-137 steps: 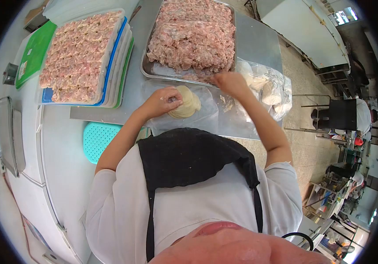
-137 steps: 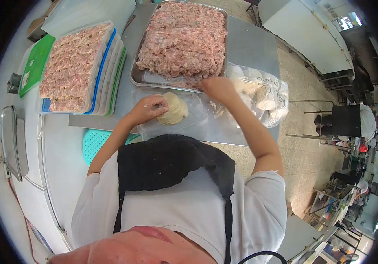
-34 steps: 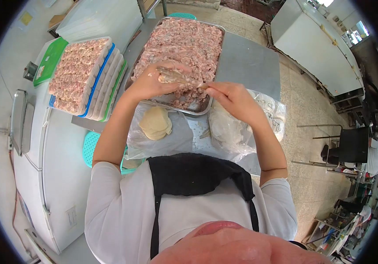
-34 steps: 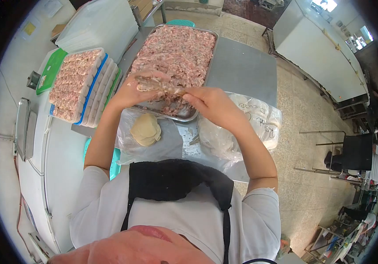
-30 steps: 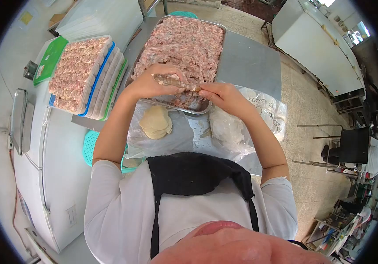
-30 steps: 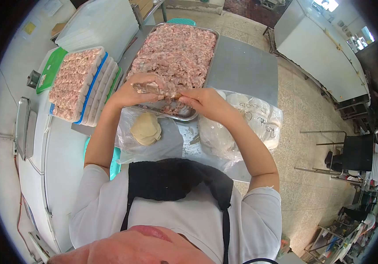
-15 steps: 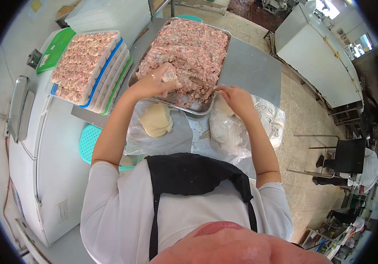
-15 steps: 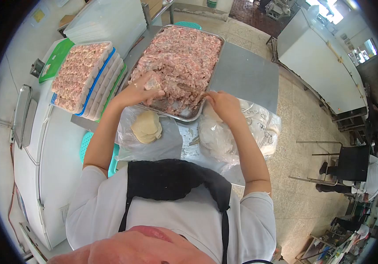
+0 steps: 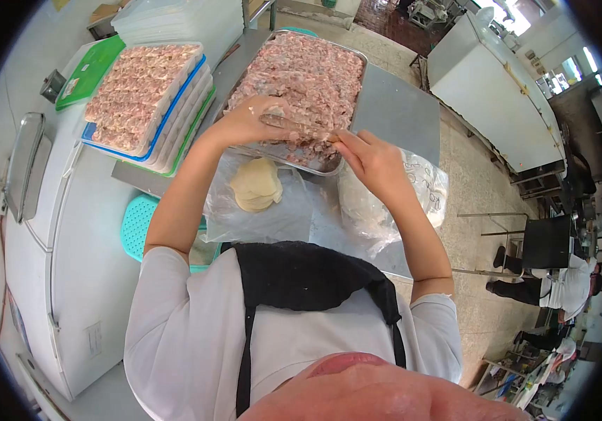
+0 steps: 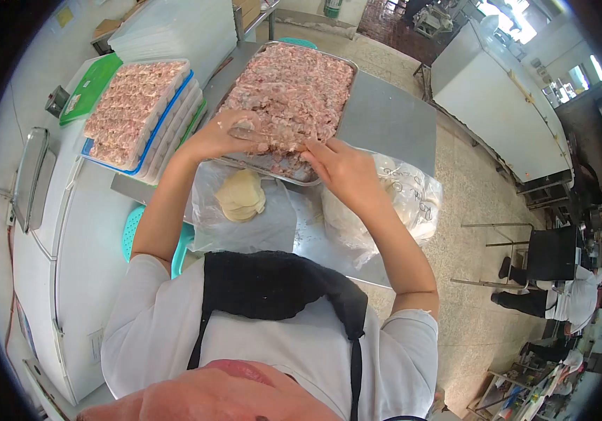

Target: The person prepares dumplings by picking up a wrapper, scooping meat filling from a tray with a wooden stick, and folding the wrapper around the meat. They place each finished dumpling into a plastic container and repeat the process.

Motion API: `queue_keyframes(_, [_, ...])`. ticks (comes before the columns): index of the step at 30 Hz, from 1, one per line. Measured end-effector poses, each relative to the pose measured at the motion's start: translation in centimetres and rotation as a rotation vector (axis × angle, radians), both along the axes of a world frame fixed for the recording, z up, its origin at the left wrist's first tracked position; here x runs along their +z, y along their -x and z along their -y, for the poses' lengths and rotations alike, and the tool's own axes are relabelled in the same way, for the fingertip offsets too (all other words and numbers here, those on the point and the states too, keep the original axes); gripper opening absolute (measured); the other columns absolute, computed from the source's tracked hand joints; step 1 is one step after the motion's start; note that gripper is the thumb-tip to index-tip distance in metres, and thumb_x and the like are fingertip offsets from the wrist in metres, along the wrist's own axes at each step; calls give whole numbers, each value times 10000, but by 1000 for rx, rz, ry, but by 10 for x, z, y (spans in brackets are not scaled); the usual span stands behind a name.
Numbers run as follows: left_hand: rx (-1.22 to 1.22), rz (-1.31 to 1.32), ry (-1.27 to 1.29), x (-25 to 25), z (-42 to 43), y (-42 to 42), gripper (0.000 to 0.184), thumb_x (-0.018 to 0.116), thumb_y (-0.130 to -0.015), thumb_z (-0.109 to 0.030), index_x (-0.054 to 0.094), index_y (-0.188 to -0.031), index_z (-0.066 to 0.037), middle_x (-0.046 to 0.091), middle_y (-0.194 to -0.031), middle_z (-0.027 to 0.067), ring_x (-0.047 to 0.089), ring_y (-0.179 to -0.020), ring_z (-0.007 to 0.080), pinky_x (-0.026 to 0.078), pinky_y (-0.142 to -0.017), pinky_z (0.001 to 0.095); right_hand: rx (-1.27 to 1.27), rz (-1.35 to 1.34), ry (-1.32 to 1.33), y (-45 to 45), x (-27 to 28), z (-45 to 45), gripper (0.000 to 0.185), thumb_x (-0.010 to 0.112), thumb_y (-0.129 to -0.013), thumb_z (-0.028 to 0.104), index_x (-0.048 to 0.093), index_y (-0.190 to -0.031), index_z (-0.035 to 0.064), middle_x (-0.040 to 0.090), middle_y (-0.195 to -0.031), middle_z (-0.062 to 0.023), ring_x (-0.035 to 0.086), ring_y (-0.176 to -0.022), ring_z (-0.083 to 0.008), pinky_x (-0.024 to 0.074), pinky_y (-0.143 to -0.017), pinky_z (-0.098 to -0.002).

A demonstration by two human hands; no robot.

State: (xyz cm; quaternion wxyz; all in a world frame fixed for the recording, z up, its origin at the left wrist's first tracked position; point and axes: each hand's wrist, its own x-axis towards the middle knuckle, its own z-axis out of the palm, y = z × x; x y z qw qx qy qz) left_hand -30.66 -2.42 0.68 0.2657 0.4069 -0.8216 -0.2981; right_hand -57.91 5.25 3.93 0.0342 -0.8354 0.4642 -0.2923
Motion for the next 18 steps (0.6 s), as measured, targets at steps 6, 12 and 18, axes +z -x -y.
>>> queue_keyframes(6, [53,-105,-144,43,-35,-30,544,813,-706,-284,597,-1128,-17,627,-1089,124,555,-1073,208,417,-939,334,-29,-78,-122,-12,35,-5,269,561,-915,318,679,-1050,118,665,-884,-100,637,-821,-310,507,-683,-389])
queue_keyframes(12, [-31,-197,-62,47,-42,-84,465,823,-704,-240,607,-1045,-9,632,-786,73,578,-688,136,459,-629,269,242,61,-50,-80,21,-5,221,594,-907,245,684,-1051,102,660,-879,-105,633,-781,-294,499,-706,-355])
queue_keyframes(18, [163,-117,-300,53,-47,-161,498,830,-692,-307,608,-1030,-17,612,-719,65,531,-514,101,418,-493,250,61,-48,15,-156,51,-22,207,603,-892,279,685,-1020,138,654,-861,-102,629,-751,-312,502,-643,-403])
